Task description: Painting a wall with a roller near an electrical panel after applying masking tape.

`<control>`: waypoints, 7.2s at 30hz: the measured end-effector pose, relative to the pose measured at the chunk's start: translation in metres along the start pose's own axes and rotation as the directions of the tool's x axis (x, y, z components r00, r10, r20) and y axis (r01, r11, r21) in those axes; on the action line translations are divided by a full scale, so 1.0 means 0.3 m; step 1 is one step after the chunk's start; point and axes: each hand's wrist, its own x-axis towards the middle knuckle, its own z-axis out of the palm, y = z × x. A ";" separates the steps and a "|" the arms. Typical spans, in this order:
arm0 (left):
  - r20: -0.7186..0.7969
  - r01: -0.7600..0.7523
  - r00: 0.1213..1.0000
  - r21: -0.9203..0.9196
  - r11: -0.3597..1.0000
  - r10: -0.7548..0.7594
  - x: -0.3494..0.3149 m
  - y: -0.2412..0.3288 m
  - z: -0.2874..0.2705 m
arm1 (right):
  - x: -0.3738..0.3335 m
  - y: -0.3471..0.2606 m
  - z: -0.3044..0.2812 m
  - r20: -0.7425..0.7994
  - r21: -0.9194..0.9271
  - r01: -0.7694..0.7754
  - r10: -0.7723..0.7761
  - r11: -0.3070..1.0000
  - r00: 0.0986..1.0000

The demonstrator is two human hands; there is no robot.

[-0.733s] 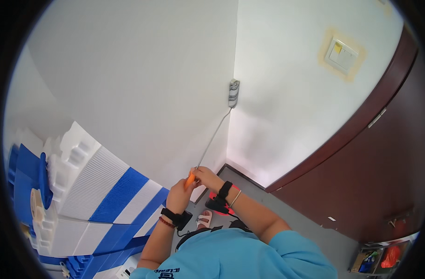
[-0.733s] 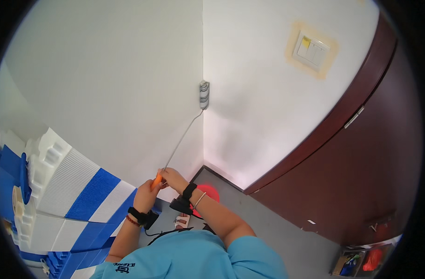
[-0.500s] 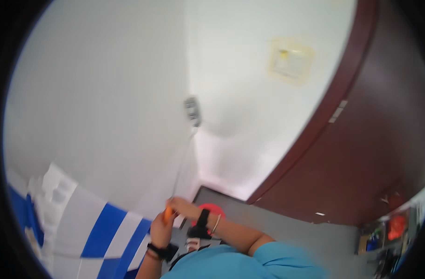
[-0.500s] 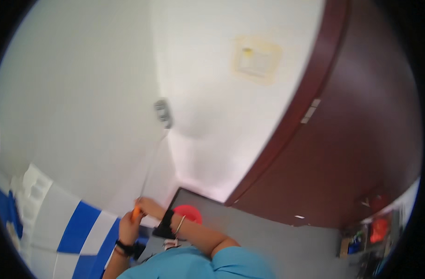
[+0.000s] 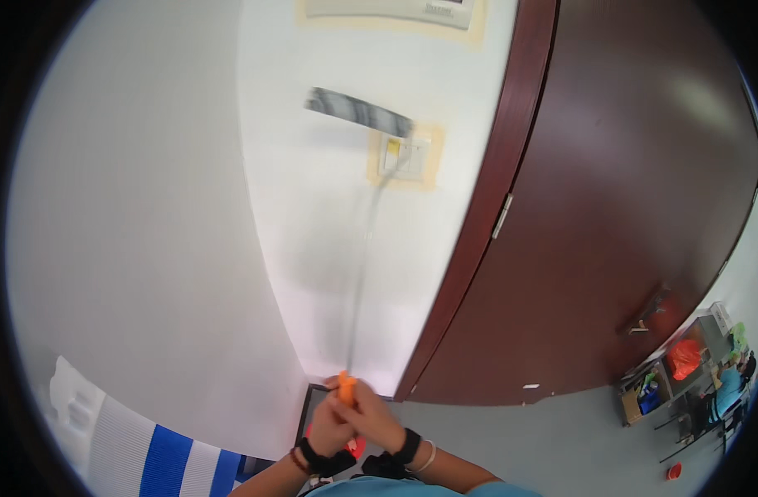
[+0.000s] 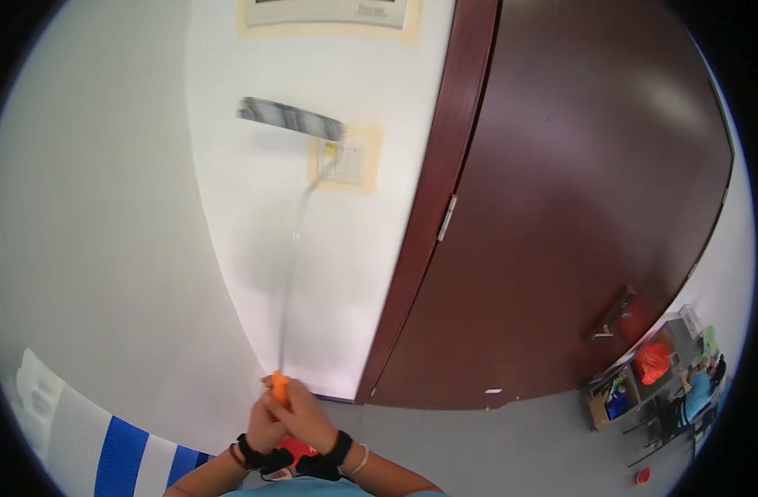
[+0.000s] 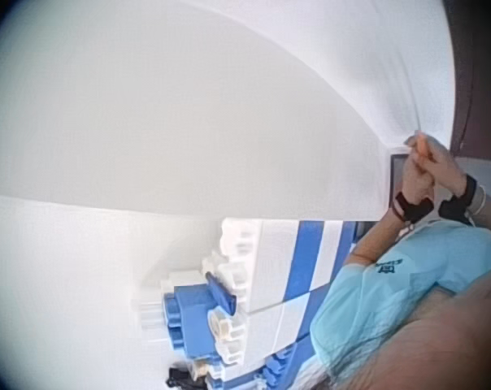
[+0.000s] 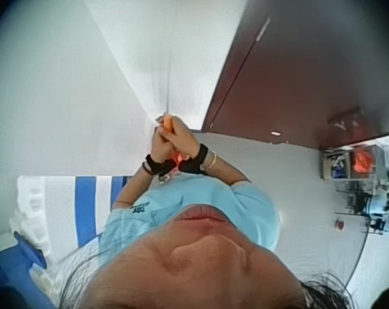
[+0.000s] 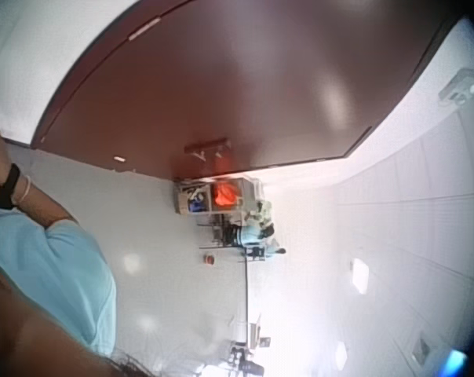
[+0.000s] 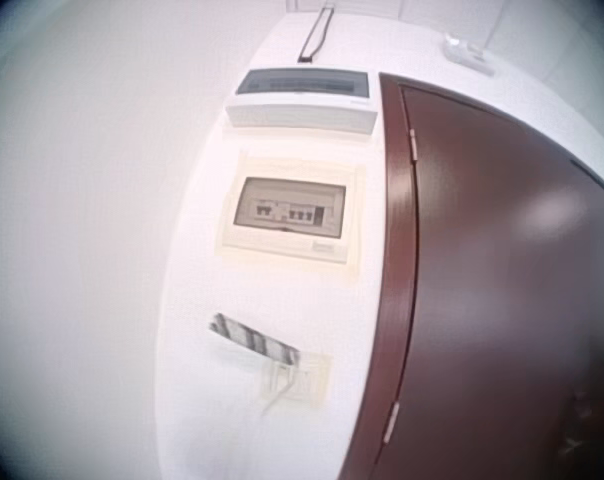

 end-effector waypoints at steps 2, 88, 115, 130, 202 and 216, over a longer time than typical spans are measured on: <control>0.119 0.066 0.991 -0.022 0.998 -0.063 0.055 -0.008 0.031 | -0.007 -0.053 -0.066 -0.110 -0.138 -0.008 -0.007 0.990 0.994; -0.182 0.094 0.979 -0.008 0.996 -0.094 -0.082 -0.149 -0.213 | -0.172 0.057 -0.334 -0.650 -0.017 -0.260 0.187 0.965 0.737; -0.137 0.113 0.984 0.012 0.994 -0.110 -0.061 -0.167 -0.226 | -0.508 0.209 -0.269 -0.674 0.072 -0.376 0.323 0.924 0.664; -0.174 0.121 0.978 0.021 0.992 -0.115 -0.070 -0.147 -0.237 | -0.178 0.017 -0.328 -0.707 0.039 -0.176 0.151 0.984 0.691; -0.292 -0.010 0.956 -0.022 1.000 0.003 0.063 -0.122 -0.374 | 0.116 -0.268 -0.422 -0.659 0.024 0.060 -0.029 0.998 0.752; -0.287 0.013 0.958 0.059 0.998 0.005 0.054 -0.169 -0.458 | 0.138 -0.261 -0.396 -0.682 0.026 0.063 -0.029 0.998 0.731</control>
